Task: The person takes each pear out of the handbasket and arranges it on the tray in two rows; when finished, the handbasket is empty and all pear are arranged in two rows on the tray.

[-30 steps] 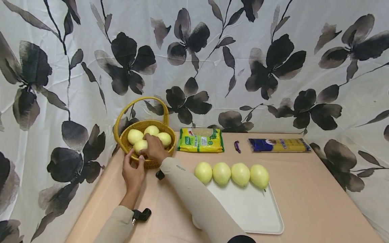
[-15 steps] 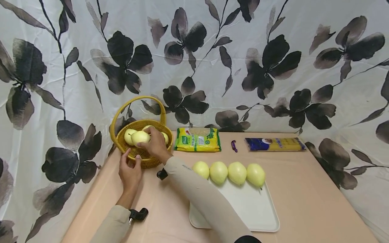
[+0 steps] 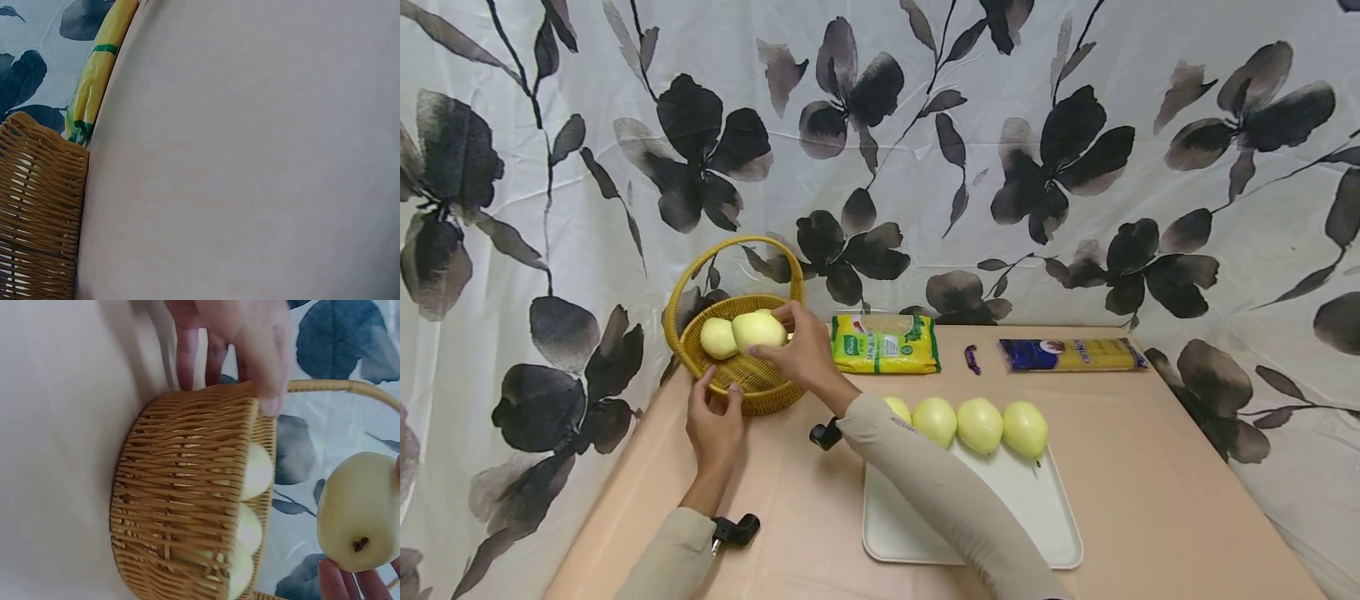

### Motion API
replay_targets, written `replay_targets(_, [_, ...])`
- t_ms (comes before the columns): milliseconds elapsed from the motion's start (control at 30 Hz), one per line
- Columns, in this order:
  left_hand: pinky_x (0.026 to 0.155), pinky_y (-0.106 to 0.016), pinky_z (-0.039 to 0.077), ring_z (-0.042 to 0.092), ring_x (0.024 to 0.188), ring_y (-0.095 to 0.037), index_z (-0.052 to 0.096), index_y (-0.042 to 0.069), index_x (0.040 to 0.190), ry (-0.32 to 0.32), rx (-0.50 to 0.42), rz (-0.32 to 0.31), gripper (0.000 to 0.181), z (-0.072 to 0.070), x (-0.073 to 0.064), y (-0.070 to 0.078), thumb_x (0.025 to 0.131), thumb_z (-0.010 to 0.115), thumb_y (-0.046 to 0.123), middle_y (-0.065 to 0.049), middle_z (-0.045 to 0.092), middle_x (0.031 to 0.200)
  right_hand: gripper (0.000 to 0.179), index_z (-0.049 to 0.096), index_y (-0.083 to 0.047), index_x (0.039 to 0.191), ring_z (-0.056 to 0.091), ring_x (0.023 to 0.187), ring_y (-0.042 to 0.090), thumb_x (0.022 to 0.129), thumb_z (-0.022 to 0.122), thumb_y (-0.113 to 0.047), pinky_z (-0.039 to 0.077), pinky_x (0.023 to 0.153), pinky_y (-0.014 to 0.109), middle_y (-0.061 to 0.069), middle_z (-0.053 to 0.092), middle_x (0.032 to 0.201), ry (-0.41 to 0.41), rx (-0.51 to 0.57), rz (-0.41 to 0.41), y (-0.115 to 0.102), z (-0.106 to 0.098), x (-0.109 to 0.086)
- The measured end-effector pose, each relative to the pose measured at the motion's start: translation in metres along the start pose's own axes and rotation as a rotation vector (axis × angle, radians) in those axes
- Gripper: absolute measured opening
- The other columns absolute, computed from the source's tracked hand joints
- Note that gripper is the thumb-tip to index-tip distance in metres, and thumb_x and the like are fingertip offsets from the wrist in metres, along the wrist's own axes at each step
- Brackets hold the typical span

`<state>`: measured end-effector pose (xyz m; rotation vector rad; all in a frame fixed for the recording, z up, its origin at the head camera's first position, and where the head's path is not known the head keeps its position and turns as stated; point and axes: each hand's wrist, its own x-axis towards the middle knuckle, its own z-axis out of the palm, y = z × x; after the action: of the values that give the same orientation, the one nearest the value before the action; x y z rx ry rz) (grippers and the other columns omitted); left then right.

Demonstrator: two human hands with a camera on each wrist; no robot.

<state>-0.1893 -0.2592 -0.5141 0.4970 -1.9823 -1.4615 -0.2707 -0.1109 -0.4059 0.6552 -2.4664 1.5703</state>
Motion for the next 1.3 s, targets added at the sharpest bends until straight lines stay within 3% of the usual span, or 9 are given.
replay_targets(300, [0.120, -0.057, 0.046, 0.039, 0.156, -0.032, 0.047, 0.014, 0.159, -0.016, 0.001, -0.006, 0.055, 0.000, 0.000, 0.001, 0.108, 0.061, 0.028, -0.009, 0.041, 0.167, 0.057, 0.064, -0.017, 0.123, 0.069, 0.101, 0.013, 0.079, 0.097, -0.028, 0.061, 0.081, 0.025, -0.002, 0.069, 0.122, 0.007, 0.090, 0.024, -0.002, -0.039, -0.029])
replay_targets(533, [0.121, -0.056, 0.046, 0.039, 0.156, -0.032, 0.048, 0.015, 0.159, -0.006, 0.008, -0.004, 0.054, -0.001, -0.001, 0.003, 0.108, 0.061, 0.027, -0.010, 0.041, 0.167, 0.056, 0.064, -0.014, 0.124, 0.070, 0.111, 0.023, 0.078, 0.096, -0.021, 0.066, 0.090, 0.040, 0.003, 0.070, 0.122, 0.021, 0.173, 0.003, 0.001, -0.063, -0.052])
replay_targets(800, [0.121, -0.058, 0.045, 0.038, 0.157, -0.033, 0.047, 0.014, 0.159, -0.015, 0.010, -0.006, 0.055, -0.001, 0.000, 0.003, 0.108, 0.061, 0.029, -0.010, 0.040, 0.168, 0.056, 0.064, -0.019, 0.124, 0.071, 0.111, 0.022, 0.078, 0.096, -0.027, 0.065, 0.095, 0.042, 0.001, 0.070, 0.124, 0.012, 0.160, 0.068, 0.009, -0.089, -0.084])
replay_targets(1000, [0.121, -0.057, 0.045, 0.039, 0.156, -0.028, 0.048, 0.014, 0.158, -0.014, -0.003, -0.013, 0.055, 0.000, 0.001, 0.003, 0.107, 0.062, 0.030, -0.009, 0.042, 0.167, 0.058, 0.065, -0.021, 0.126, 0.071, 0.113, 0.018, 0.078, 0.096, -0.032, 0.065, 0.090, 0.029, -0.001, 0.071, 0.126, 0.028, 0.099, 0.112, 0.019, -0.108, -0.111])
replay_targets(1300, [0.120, -0.056, 0.046, 0.041, 0.154, -0.029, 0.048, 0.015, 0.159, -0.017, -0.002, -0.020, 0.055, -0.001, 0.000, 0.004, 0.107, 0.062, 0.029, -0.009, 0.043, 0.167, 0.055, 0.067, -0.024, 0.121, 0.070, 0.111, 0.019, 0.076, 0.098, -0.032, 0.067, 0.088, 0.034, -0.002, 0.070, 0.124, 0.067, 0.065, 0.175, 0.035, -0.129, -0.149])
